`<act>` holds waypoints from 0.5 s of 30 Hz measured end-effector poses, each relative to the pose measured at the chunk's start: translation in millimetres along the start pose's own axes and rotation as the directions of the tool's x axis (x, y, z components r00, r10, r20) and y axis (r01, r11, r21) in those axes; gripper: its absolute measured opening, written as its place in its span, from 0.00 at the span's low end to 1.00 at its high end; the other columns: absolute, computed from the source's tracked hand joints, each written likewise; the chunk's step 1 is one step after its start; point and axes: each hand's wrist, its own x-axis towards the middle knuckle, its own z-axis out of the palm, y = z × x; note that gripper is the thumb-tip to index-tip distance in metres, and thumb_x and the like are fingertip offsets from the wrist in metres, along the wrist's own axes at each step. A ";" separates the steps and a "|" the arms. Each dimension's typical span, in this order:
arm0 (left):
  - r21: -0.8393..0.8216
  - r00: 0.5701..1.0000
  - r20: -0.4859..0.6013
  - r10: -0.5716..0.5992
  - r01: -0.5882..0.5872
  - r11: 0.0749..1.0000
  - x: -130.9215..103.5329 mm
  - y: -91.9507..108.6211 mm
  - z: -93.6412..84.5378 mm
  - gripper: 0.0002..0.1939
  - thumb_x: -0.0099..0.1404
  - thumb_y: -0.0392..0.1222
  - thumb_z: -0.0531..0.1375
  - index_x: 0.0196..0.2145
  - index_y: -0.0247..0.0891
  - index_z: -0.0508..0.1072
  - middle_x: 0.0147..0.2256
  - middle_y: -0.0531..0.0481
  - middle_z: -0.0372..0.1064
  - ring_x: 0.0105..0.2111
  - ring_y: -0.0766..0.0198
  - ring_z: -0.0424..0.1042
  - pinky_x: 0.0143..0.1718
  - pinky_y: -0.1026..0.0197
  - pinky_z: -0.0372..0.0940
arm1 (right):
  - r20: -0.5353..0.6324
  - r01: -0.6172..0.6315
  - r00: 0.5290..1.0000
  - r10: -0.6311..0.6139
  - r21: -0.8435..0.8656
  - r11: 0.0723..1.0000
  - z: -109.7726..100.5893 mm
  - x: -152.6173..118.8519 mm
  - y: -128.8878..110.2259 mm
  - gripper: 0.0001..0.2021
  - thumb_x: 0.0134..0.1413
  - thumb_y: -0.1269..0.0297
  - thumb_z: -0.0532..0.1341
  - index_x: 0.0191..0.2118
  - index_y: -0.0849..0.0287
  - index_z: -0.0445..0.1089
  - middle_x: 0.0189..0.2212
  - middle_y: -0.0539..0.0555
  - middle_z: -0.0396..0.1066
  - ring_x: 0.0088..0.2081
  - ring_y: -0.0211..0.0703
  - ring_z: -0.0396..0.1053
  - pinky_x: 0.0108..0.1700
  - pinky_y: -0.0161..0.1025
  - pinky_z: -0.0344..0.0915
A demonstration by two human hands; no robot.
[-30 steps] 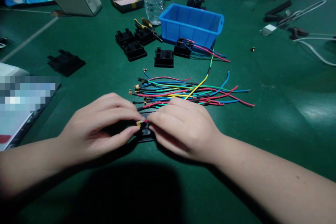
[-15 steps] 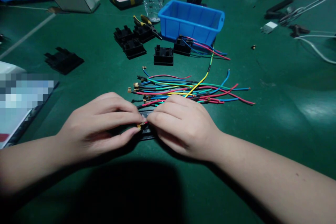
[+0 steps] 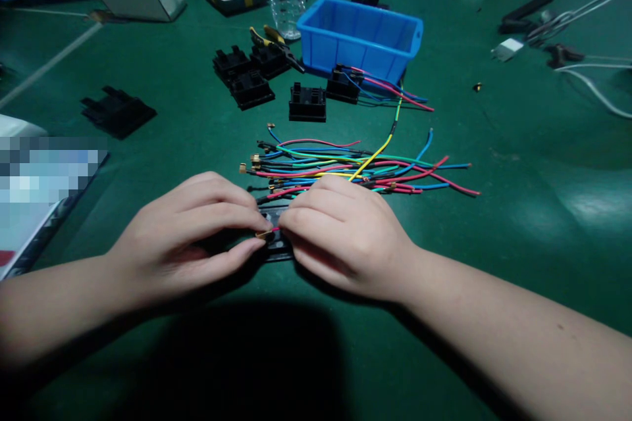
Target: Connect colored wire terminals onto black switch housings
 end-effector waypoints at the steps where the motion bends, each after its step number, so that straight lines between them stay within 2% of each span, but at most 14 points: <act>1: -0.004 1.000 -0.001 -0.003 0.003 1.000 0.1 0.1 0.2 0.05 0.66 0.33 0.61 0.40 0.36 0.75 0.37 0.50 0.73 0.38 0.65 0.70 0.43 0.62 0.63 | -0.003 0.001 1.000 -0.001 -0.005 1.000 -0.1 -0.1 0.0 0.05 0.61 0.73 0.59 0.41 0.60 0.68 0.36 0.57 0.77 0.36 0.43 0.71 0.40 0.44 0.70; 15: -0.002 0.996 0.035 -0.078 0.078 0.997 -1.1 -0.4 2.7 0.06 0.65 0.37 0.61 0.40 0.37 0.74 0.37 0.49 0.68 0.38 0.62 0.66 0.42 0.59 0.61 | -0.014 -0.009 1.000 0.008 -0.036 0.999 -0.7 -0.4 -0.5 0.06 0.59 0.74 0.61 0.41 0.60 0.69 0.35 0.57 0.77 0.34 0.43 0.70 0.37 0.44 0.68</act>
